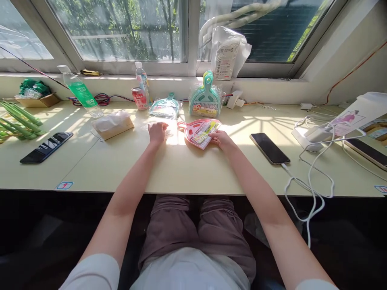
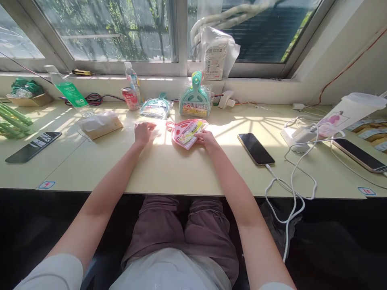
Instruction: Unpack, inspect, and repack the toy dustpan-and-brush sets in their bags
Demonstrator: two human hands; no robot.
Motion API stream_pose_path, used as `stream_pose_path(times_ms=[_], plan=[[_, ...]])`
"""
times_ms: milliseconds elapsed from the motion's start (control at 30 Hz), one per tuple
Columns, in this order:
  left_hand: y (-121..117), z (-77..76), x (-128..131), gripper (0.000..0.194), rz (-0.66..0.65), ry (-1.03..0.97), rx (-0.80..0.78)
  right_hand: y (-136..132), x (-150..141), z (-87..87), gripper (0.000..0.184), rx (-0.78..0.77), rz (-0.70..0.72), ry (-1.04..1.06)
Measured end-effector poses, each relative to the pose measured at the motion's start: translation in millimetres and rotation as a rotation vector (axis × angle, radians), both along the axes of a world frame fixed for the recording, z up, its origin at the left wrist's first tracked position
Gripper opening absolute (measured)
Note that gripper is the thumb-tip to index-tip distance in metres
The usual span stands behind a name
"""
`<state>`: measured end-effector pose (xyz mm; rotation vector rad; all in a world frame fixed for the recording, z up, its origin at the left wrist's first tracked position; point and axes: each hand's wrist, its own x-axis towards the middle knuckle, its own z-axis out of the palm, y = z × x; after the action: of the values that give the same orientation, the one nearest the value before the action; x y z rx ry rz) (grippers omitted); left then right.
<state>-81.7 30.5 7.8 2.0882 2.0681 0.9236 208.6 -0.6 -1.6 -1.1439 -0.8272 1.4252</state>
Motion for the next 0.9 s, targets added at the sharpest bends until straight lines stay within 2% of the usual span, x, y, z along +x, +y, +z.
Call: stream_pose_path(times_ms=[133,233,333,433,533,667,800,867,900], plan=[[-3,3.7,4,0.036,0.097,-0.106,0.041,-5,-1,3.5,0.023,0.048,0.115,-0.065],[-6,6.6,10,0.036,0.117,-0.134,0.116,-11,-5,7.9,0.022,0.082,0.216,-0.07],[-6,4.8,15,0.036,0.021,-0.165,0.194,-14,-12,9.7,0.021,0.066,0.214,-0.066],[-3,-2.0,19,0.038,-0.136,-0.178,0.236,-13,-18,6.8,0.021,0.049,0.12,-0.045],[2,-9.1,22,0.039,-0.214,-0.148,0.248,-11,-23,2.7,0.02,0.054,0.065,-0.019],[3,-11.8,30,0.034,-0.32,-0.118,0.287,-12,-31,-0.1,0.022,0.075,0.08,0.01],[-11,-7.0,39,0.032,-0.483,-0.096,0.339,-15,-38,-1.1,0.025,0.113,0.114,0.016],[-18,-3.5,41,0.039,-0.464,-0.14,0.394,-16,-41,-0.7,0.027,0.156,0.086,0.027],[-19,-1.8,41,0.047,-0.399,-0.192,0.455,-17,-41,0.2,0.028,0.185,0.058,0.041]])
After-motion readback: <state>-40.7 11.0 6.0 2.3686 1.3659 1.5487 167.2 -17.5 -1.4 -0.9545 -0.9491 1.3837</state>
